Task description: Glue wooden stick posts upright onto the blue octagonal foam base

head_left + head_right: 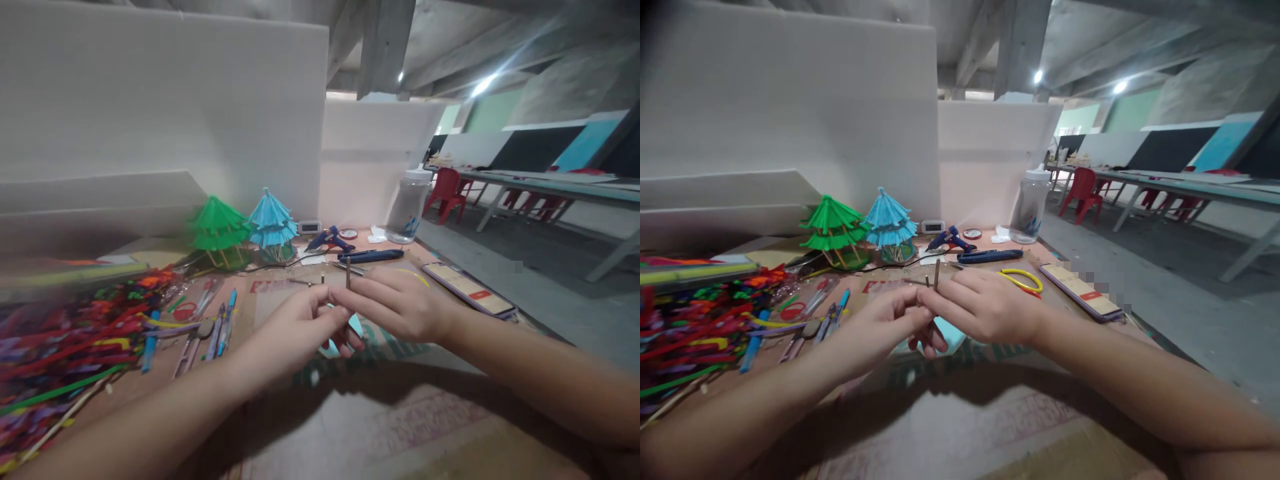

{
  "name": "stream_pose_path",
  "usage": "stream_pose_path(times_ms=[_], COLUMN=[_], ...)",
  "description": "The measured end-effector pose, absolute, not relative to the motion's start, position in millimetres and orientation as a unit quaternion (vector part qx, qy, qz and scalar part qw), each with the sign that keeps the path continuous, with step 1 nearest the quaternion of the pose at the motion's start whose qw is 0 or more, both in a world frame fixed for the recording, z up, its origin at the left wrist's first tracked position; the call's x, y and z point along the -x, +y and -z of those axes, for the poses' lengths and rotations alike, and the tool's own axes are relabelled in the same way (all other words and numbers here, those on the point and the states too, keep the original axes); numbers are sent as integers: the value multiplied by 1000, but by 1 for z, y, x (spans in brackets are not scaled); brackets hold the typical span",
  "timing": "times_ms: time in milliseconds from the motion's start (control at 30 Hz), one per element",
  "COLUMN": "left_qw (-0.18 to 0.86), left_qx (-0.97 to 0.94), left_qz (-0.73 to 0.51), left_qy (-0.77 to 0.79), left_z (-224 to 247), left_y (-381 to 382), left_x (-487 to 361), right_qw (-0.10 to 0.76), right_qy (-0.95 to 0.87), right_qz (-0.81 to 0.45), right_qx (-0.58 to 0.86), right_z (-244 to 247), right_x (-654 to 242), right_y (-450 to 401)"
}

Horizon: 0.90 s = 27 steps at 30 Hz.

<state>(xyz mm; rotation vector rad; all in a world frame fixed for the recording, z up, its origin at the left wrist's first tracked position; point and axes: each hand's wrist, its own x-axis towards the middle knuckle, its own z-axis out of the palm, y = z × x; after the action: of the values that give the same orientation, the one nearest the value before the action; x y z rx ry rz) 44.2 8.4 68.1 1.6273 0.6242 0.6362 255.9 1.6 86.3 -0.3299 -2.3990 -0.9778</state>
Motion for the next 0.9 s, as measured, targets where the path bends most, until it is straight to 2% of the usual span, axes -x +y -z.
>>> stream_pose_path(times_ms=[67, 100, 233, 333, 433, 567, 767, 900], left_qw=[528, 451, 56, -66, -97, -97, -87, -40], left_qx=[-753, -797, -942, -962, -955, -954, -957, -957], left_qz=[-260, -254, -180, -84, -43, -62, -72, -70], left_qy=[294, 310, 279, 251, 277, 276, 267, 277], left_z=[-65, -63, -49, -33, -16, -2, 0, 1], left_y=[10, 9, -6, -16, -16, -8, -4, -3], left_x=[-41, -40, -41, -47, -52, -53, -53, -53], right_qw=[290, 314, 432, 454, 452, 464, 431, 411], right_qy=[-897, -896, -838, -788, -762, -744, -782, -794], right_qz=[306, 271, 107, -27, -141, -225, -175, -169], right_qx=[134, 156, 316, 416, 441, 424, 414, 415], right_z=[-82, -80, -76, -64, -40, -11, -9, -9], right_x=[-259, -261, -261, -257, -255, -256, -254, -251], right_y=[8, 12, 29, 44, 57, 63, 61, 61])
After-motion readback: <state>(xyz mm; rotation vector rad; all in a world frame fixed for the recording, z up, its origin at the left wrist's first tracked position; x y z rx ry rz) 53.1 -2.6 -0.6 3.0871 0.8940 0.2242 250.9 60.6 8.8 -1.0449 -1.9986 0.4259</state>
